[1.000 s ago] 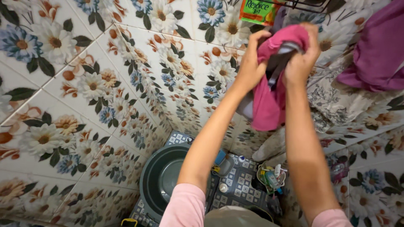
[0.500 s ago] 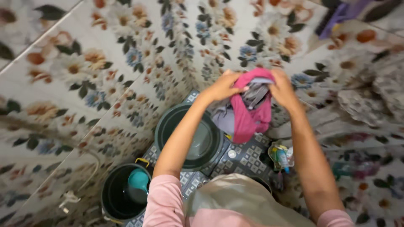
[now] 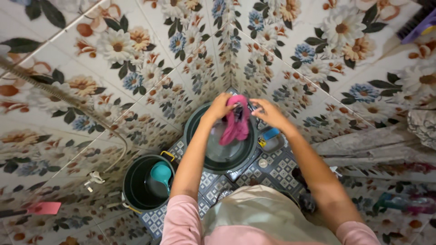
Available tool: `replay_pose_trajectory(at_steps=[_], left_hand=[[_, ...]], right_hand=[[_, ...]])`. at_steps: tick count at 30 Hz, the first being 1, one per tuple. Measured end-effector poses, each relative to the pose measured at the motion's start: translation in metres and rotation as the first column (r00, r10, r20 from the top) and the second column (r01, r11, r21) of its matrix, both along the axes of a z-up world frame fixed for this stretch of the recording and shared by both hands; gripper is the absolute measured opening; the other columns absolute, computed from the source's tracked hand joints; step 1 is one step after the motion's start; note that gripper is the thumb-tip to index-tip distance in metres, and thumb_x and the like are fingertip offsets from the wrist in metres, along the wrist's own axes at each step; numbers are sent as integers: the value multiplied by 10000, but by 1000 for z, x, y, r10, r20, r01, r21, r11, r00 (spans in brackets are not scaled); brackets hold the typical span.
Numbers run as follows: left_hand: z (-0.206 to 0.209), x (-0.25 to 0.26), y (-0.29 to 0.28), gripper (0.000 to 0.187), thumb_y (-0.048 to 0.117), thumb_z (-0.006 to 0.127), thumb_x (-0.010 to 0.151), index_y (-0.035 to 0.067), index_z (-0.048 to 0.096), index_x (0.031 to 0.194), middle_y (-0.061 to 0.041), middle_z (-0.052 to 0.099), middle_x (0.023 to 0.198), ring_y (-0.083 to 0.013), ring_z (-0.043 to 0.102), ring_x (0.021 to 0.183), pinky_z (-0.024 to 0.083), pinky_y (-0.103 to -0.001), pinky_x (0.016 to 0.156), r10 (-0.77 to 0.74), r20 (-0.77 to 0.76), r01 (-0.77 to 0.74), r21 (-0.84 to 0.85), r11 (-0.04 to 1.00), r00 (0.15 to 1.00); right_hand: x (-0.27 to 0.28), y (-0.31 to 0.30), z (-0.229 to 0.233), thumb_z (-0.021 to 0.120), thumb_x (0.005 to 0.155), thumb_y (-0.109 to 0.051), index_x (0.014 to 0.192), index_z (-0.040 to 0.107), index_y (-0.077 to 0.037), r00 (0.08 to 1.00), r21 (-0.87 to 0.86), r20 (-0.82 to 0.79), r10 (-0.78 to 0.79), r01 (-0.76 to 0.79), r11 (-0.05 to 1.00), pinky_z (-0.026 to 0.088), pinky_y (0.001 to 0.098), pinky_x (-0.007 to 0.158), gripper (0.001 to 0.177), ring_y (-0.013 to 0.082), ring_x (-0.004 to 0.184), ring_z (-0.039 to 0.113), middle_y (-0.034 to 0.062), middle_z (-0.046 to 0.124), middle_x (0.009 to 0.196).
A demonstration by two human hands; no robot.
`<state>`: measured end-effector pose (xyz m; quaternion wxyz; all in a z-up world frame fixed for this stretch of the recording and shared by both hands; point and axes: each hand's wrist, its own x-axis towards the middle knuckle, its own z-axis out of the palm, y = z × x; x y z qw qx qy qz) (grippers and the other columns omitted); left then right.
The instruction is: The person removes clothes from a wall-mounted rack and places them into a basin. They then transfer various toiletries from a small basket onto the wall rack, including toothpaste, soap, and a toothbrush. Finally, they move the basket to the kitchen sink area and rinse it under running water.
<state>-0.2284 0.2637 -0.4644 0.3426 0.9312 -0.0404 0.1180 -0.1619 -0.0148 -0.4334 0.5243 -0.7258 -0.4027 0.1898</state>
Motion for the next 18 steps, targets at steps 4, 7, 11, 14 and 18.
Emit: replay_pose_trajectory(at_steps=[4, 7, 11, 14, 18], left_hand=[[-2, -22, -1, 569, 193, 808, 768, 57, 586, 1273, -220, 544, 1259, -442, 595, 1091, 520, -481, 916, 169, -18, -170, -97, 981, 986], [0, -4, -24, 524, 192, 807, 831, 71, 570, 1282, -203, 547, 1266, -424, 597, 1136, 519, -473, 948, 78, 18, -75, -110, 991, 997], [-6, 35, -80, 496, 169, 795, 836, 101, 594, 1284, -201, 555, 1236, -421, 593, 1141, 518, -472, 958, -118, 31, 120, -67, 991, 993], [-12, 66, -139, 469, 167, 803, 844, 98, 608, 1264, -210, 550, 1221, -428, 592, 1116, 517, -474, 937, -309, 112, 318, -71, 945, 944], [-2, 104, -240, 523, 240, 787, 871, 109, 548, 1317, -178, 512, 1236, -349, 643, 842, 543, -418, 773, -458, -99, 433, -198, 879, 884]], right_hand=[[-5, -20, -9, 704, 955, -86, 1435, 566, -74, 998, -33, 63, 7, -5, 999, 525, 330, 919, 500, 176, 1013, 705, 129, 616, 1284], [-4, -48, -8, 673, 947, -108, 1396, 575, -98, 995, 0, -51, -90, 90, 996, 565, 324, 859, 460, 152, 1002, 707, 107, 601, 1314], [-5, -103, 11, 676, 940, -96, 1358, 613, -102, 946, 19, 41, -322, 321, 947, 536, 309, 895, 423, 148, 991, 716, 95, 649, 1241], [-10, -154, 34, 686, 947, -97, 1281, 661, -92, 823, 62, 116, -556, 553, 831, 518, 317, 844, 335, 156, 955, 677, 83, 647, 1165], [-25, -227, 81, 709, 932, -115, 1197, 711, -90, 404, 271, 249, -880, 844, 463, 515, 342, 824, 266, 205, 982, 614, 85, 603, 1114]])
